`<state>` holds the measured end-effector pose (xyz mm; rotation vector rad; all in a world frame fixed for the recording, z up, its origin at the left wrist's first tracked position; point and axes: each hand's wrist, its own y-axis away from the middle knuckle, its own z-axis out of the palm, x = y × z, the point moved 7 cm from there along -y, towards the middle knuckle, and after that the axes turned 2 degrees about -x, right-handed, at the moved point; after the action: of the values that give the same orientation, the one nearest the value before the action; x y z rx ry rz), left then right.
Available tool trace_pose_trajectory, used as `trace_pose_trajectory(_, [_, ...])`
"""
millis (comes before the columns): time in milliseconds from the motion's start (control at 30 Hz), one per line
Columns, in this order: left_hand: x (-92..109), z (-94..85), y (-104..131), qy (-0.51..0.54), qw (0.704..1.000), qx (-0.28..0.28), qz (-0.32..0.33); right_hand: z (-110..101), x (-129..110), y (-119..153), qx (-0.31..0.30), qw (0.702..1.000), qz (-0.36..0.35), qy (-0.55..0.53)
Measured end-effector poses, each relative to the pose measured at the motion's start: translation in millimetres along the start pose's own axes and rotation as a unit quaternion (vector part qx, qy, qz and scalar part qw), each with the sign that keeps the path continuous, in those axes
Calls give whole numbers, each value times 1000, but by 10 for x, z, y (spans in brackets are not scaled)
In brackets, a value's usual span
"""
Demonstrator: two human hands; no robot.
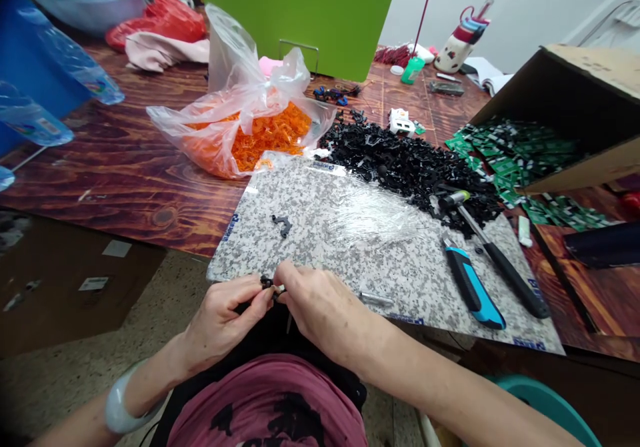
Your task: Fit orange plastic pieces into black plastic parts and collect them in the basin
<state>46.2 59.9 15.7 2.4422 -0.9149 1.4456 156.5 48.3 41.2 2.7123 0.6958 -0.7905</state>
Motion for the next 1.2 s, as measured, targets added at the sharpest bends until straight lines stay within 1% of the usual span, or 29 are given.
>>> trace_pose_trajectory(133, [23,9,5,23,997,-65,-18,13,-64,-8,-78,996,-17,25])
trace_pose_trajectory(200, [24,24,16,35,994,-99,-22,16,-63,0,-88,996,-30,12])
trace_pose_trajectory(267, [8,35,33,50,991,-123,-27,24,-40,21,-71,996,-51,-12])
trace_pose_trajectory(367, [-51,60,63,96,984,-143,-50,36,19,89,2,995,-86,-43])
trace_pose_trajectory(433, [-102,80,82,138,978,-138,-76,35,49,159,73,991,-106,-31])
trace_pose_trajectory(500, [-156,95,102,175,972,-117,-106,33,55,238,141,983,-119,1])
trace_pose_trajectory(533, [-177,103,113,190,969,-105,-119,34,52,273,167,978,-122,15])
trace_pose_trajectory(600, [-206,122,135,213,964,-88,-135,46,46,320,195,973,-122,30])
trace_pose_trajectory(867, [-265,162,159,230,961,-71,-138,61,75,344,222,970,-98,-13])
trace_pose_trajectory(1100, [-266,147,155,199,971,-65,-119,104,138,334,221,971,-74,-57])
trace_pose_trajectory(1200, [-267,149,151,184,974,-69,-113,147,185,328,209,972,-54,-93])
